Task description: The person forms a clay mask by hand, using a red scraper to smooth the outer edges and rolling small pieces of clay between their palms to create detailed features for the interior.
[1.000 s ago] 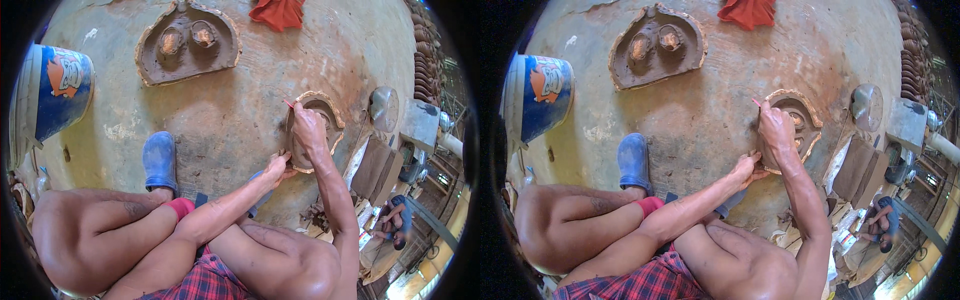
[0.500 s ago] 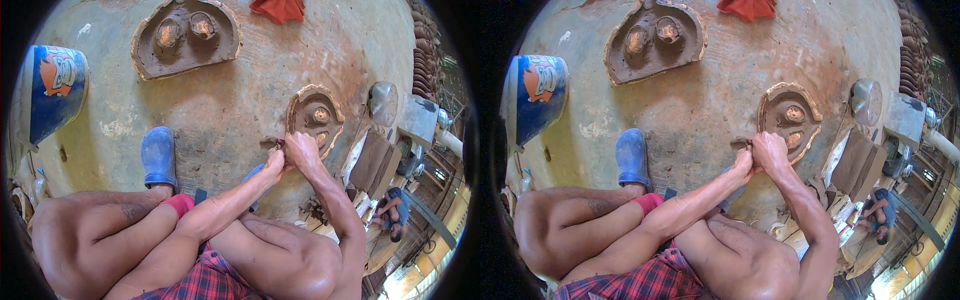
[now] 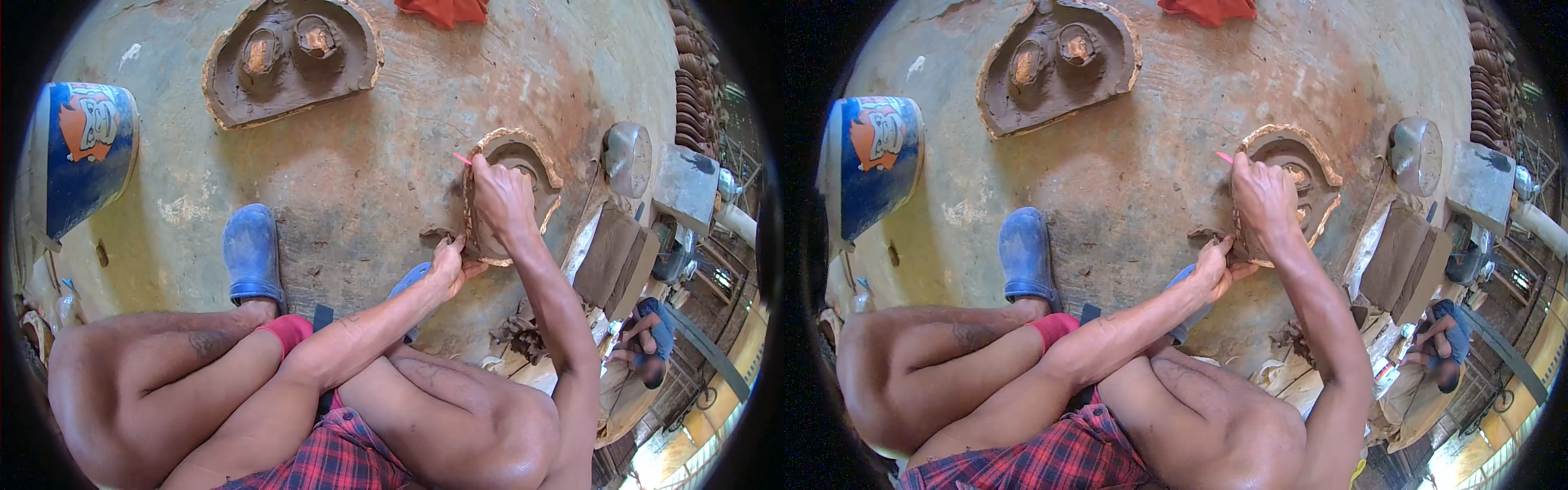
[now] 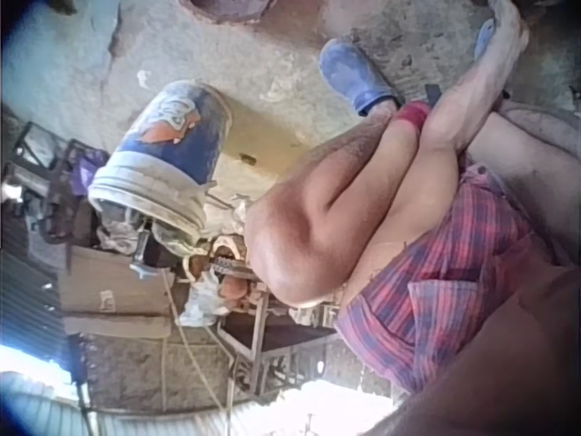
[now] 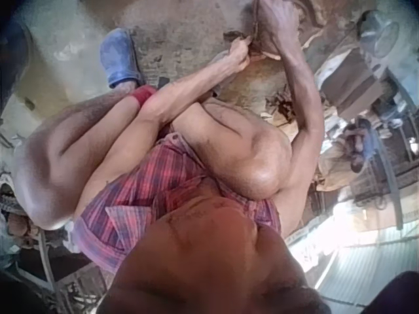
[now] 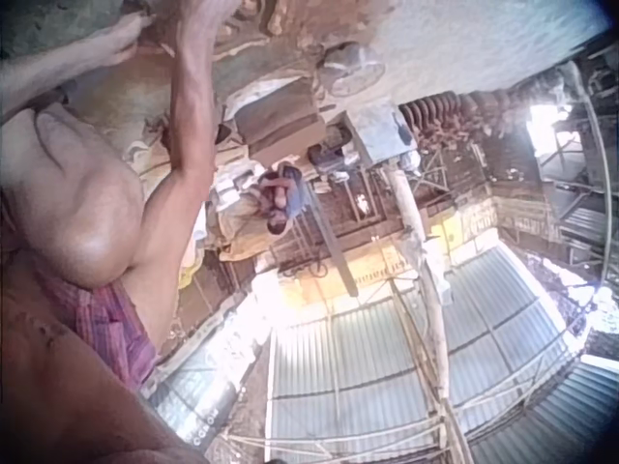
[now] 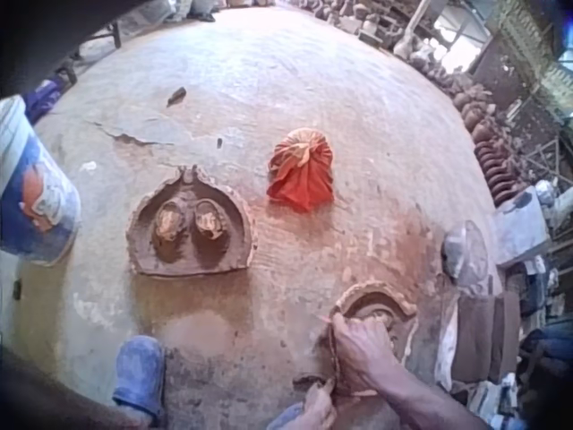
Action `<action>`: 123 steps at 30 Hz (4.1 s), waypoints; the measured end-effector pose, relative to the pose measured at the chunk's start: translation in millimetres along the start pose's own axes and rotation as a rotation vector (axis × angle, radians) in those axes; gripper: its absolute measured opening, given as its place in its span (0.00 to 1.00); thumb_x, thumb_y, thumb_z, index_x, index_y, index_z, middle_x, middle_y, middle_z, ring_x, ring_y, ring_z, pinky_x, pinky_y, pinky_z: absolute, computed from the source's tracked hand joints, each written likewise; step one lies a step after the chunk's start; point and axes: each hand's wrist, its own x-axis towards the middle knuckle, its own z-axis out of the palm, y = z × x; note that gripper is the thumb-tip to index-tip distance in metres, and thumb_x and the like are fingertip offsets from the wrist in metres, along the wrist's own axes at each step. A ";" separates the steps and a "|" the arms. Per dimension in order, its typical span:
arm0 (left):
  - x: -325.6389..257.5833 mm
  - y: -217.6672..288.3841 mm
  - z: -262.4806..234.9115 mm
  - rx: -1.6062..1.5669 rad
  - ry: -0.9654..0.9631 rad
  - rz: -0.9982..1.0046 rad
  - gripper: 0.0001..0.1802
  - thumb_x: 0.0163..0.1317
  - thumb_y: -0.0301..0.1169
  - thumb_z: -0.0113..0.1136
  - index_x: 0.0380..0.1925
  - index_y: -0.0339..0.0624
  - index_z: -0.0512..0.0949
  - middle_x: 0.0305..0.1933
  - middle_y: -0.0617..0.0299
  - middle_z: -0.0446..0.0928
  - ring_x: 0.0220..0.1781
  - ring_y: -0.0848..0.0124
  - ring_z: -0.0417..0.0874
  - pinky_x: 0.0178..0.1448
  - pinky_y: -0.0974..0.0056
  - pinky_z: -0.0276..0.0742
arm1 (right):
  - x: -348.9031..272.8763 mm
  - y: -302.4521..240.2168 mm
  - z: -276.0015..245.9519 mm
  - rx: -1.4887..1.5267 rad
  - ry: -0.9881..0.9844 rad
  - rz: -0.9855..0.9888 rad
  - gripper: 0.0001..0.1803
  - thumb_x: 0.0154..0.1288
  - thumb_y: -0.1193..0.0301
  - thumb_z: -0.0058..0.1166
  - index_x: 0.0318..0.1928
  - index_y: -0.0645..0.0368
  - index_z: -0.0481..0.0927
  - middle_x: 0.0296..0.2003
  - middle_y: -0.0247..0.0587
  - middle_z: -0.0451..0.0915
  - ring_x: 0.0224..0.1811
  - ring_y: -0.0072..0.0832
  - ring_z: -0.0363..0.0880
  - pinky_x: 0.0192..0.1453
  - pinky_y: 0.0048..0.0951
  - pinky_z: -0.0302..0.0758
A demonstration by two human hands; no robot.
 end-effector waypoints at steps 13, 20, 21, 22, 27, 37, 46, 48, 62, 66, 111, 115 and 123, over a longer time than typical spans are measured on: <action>15.8 -8.7 -6.8 -0.074 0.022 0.006 0.17 0.84 0.37 0.46 0.66 0.48 0.67 0.58 0.55 0.80 0.57 0.57 0.87 0.56 0.44 0.91 | -68.7 -13.2 8.8 -0.059 -0.388 -0.058 0.08 0.65 0.69 0.58 0.37 0.60 0.87 0.33 0.56 0.88 0.38 0.51 0.91 0.42 0.49 0.87; 21.2 -17.9 -14.2 -0.074 0.012 0.002 0.24 0.83 0.37 0.50 0.73 0.47 0.60 0.52 0.52 0.79 0.55 0.54 0.87 0.56 0.43 0.91 | -102.5 0.3 6.9 -0.031 -0.489 0.039 0.09 0.62 0.69 0.62 0.40 0.61 0.86 0.35 0.58 0.89 0.41 0.53 0.91 0.45 0.52 0.87; 13.3 -16.7 -5.1 -0.064 0.049 0.007 0.26 0.83 0.37 0.50 0.74 0.47 0.56 0.52 0.52 0.79 0.55 0.54 0.87 0.56 0.43 0.91 | -117.2 7.5 10.8 0.051 -0.431 0.116 0.10 0.61 0.69 0.63 0.41 0.61 0.84 0.35 0.59 0.88 0.41 0.56 0.90 0.45 0.54 0.86; 5.3 -13.8 0.8 -0.060 0.133 0.034 0.32 0.83 0.37 0.51 0.78 0.47 0.49 0.52 0.51 0.79 0.54 0.54 0.87 0.56 0.44 0.90 | -130.9 12.9 11.9 0.136 -0.364 0.193 0.11 0.61 0.70 0.63 0.42 0.62 0.83 0.34 0.61 0.87 0.42 0.59 0.89 0.46 0.56 0.85; -1.3 16.3 -24.1 0.327 0.163 0.110 0.34 0.82 0.37 0.53 0.78 0.46 0.49 0.42 0.54 0.82 0.39 0.61 0.88 0.44 0.53 0.89 | -192.9 18.2 22.6 0.481 0.043 0.620 0.12 0.72 0.66 0.61 0.41 0.64 0.79 0.26 0.65 0.81 0.34 0.63 0.84 0.39 0.59 0.76; -76.2 49.1 25.3 1.649 -0.350 -0.412 0.13 0.76 0.35 0.54 0.53 0.42 0.82 0.26 0.70 0.73 0.22 0.82 0.66 0.25 0.70 0.61 | -242.6 -12.1 70.6 0.801 0.549 0.784 0.32 0.72 0.56 0.65 0.65 0.68 0.79 0.51 0.58 0.88 0.63 0.56 0.81 0.70 0.51 0.73; -41.5 13.7 68.0 0.898 -0.424 -0.048 0.26 0.81 0.50 0.47 0.62 0.40 0.76 0.57 0.54 0.83 0.55 0.62 0.85 0.63 0.54 0.80 | -186.9 -32.4 47.7 1.609 0.985 0.732 0.24 0.78 0.63 0.58 0.65 0.67 0.77 0.62 0.53 0.82 0.69 0.50 0.79 0.70 0.50 0.73; -47.4 -20.6 91.5 0.844 -0.333 0.099 0.26 0.82 0.51 0.47 0.63 0.41 0.75 0.59 0.56 0.82 0.61 0.63 0.82 0.68 0.55 0.77 | -191.7 -25.3 60.1 0.931 0.884 0.700 0.30 0.73 0.65 0.57 0.70 0.65 0.73 0.67 0.54 0.78 0.76 0.55 0.70 0.77 0.67 0.58; -45.8 -115.5 193.4 1.572 -1.091 0.182 0.72 0.58 0.87 0.42 0.86 0.45 0.38 0.92 0.58 0.32 0.91 0.58 0.35 0.90 0.48 0.33 | -288.1 48.7 47.1 0.871 1.401 0.804 0.31 0.76 0.72 0.57 0.74 0.73 0.69 0.69 0.64 0.75 0.67 0.55 0.81 0.67 0.45 0.80; -38.3 -98.0 236.4 1.819 -1.044 0.151 0.77 0.47 0.89 0.48 0.87 0.53 0.36 0.91 0.52 0.33 0.91 0.48 0.34 0.84 0.33 0.44 | -390.9 84.6 48.0 0.475 1.721 1.248 0.24 0.80 0.74 0.49 0.69 0.78 0.73 0.65 0.60 0.81 0.67 0.45 0.82 0.69 0.42 0.79; 80.5 212.1 125.8 1.645 -0.176 0.214 0.28 0.84 0.50 0.47 0.72 0.44 0.71 0.59 0.58 0.80 0.51 0.64 0.86 0.58 0.54 0.88 | -429.6 46.0 222.9 0.627 0.895 1.973 0.26 0.67 0.60 0.72 0.58 0.66 0.87 0.46 0.57 0.90 0.46 0.44 0.90 0.54 0.41 0.83; 56.7 230.5 110.8 1.632 -0.192 0.216 0.28 0.84 0.50 0.47 0.72 0.46 0.71 0.59 0.59 0.80 0.48 0.66 0.86 0.56 0.56 0.90 | -415.6 51.6 211.2 0.753 0.824 1.961 0.20 0.69 0.65 0.69 0.54 0.67 0.88 0.40 0.53 0.91 0.35 0.40 0.89 0.43 0.40 0.82; 28.1 179.8 56.4 1.419 -0.075 0.395 0.22 0.85 0.43 0.45 0.71 0.47 0.71 0.58 0.60 0.76 0.54 0.68 0.82 0.50 0.58 0.93 | -426.1 51.7 229.7 1.001 1.195 1.994 0.13 0.71 0.67 0.70 0.42 0.66 0.84 0.27 0.36 0.85 0.26 0.20 0.82 0.26 0.21 0.78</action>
